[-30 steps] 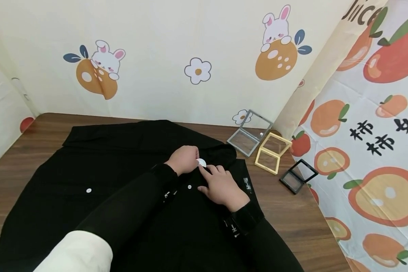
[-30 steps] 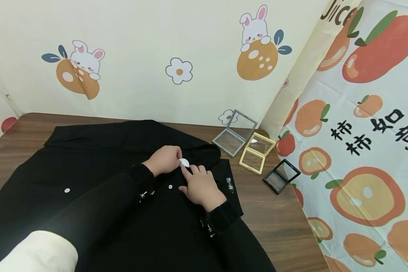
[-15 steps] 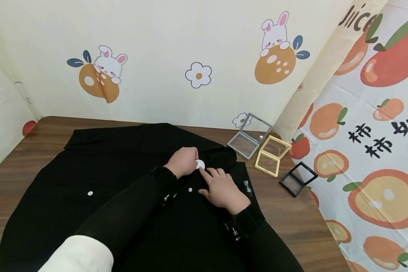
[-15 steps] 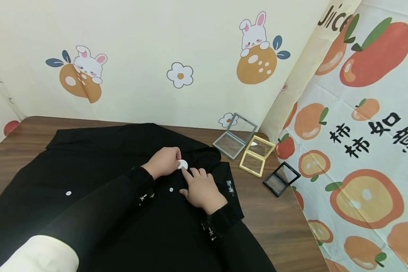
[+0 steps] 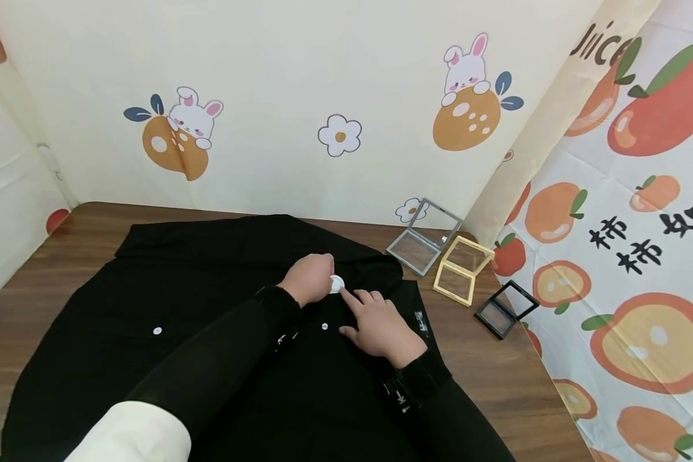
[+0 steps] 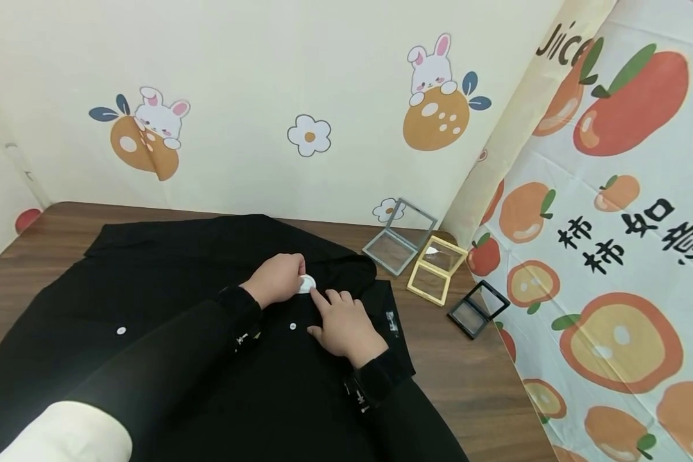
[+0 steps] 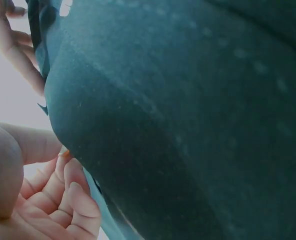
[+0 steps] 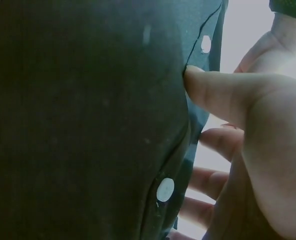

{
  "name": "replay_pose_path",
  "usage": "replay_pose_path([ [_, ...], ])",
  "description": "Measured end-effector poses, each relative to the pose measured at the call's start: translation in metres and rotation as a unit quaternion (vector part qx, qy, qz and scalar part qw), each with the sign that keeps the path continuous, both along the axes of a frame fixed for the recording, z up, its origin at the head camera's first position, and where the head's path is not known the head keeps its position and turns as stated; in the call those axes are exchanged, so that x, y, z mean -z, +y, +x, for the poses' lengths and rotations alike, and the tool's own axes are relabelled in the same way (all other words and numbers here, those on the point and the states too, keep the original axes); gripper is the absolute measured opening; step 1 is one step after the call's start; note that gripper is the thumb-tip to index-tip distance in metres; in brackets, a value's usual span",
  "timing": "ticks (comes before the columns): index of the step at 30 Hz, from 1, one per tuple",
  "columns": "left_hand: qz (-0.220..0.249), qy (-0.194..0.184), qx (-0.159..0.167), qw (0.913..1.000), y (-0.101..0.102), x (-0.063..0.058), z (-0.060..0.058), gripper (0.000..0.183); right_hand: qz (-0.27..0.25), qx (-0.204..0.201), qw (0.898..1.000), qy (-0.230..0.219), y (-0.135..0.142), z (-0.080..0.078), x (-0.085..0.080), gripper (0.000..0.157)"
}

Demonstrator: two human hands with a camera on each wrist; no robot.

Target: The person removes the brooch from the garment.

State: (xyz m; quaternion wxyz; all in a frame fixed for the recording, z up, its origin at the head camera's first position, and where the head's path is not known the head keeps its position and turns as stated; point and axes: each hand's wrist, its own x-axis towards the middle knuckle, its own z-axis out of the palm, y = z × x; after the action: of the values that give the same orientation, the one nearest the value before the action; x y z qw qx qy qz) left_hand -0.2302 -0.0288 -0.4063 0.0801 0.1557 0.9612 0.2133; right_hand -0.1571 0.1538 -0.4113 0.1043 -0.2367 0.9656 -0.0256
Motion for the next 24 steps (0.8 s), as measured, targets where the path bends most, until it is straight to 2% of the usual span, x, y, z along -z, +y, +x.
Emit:
replay_pose_path([
  [9,0.046,-0.020,-0.011,0.9987,-0.008,-0.002,0.001,0.007,-0.004,0.004,1.000,0.004,0.002,0.001,0.003,0.077],
  [18,0.077,-0.022,-0.018,0.9966,-0.017,0.001,0.001,0.010,0.005,0.011,0.999,-0.029,0.000,0.003,0.001,0.071],
  [24,0.093,-0.016,-0.021,0.9953,-0.020,-0.006,0.003,0.008,0.008,0.010,0.999,-0.041,0.002,-0.001,-0.006,0.070],
])
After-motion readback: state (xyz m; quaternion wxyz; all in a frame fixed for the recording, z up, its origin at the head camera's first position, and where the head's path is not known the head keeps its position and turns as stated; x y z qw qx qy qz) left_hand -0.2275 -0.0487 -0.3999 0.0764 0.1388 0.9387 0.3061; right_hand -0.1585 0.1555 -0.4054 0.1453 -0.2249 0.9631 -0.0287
